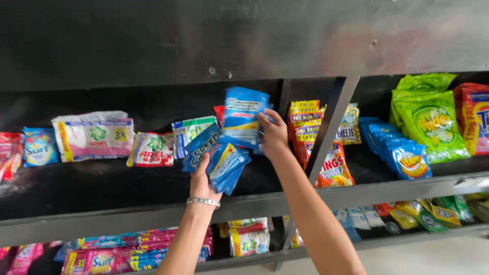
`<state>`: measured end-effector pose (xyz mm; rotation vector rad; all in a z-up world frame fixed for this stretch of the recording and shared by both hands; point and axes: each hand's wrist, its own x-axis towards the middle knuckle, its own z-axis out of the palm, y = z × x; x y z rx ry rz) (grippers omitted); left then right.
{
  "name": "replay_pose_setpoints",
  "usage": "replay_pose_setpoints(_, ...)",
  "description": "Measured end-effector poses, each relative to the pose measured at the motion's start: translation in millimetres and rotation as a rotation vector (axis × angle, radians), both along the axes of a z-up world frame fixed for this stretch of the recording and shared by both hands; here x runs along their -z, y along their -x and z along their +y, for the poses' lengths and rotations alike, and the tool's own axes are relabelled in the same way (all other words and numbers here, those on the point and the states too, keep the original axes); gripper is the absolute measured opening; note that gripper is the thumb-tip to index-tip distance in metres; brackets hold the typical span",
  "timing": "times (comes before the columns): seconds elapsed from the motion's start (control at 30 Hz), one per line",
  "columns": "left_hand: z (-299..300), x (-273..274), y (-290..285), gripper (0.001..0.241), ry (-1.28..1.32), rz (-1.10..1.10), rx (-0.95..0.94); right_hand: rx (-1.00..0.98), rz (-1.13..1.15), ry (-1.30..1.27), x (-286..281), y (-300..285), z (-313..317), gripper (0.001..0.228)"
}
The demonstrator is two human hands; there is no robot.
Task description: The recorder is taking detergent sachets from a box and arranging them neatly on the store shelves.
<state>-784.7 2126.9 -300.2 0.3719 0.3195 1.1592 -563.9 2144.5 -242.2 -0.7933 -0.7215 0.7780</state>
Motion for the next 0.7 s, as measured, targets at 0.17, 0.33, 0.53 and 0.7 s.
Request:
replay_pose_setpoints(0.17, 19, -8, 10, 0.053, 0.072, 0.051, -0.249, 0.338, -0.252, 0.146, 122, -122, 106, 0.015)
replay_pose_setpoints(0.33, 33, -3, 25, 0.061, 0.06, 0.107, -0.335, 0.346, -0.426, 0.365, 193, -174, 128, 0.019)
replay_pose_setpoints(0.53, 25, -7, 21, 0.064, 0.113, 0.159, -0.28, 0.99, -0.979, 0.461, 96, -77, 46, 0.064)
replay_pose_setpoints(0.7, 32, 16, -13, 0.064, 0.018, 0.161, -0.241, 0.264, -0.651, 0.345, 28, 2, 21, 0.062)
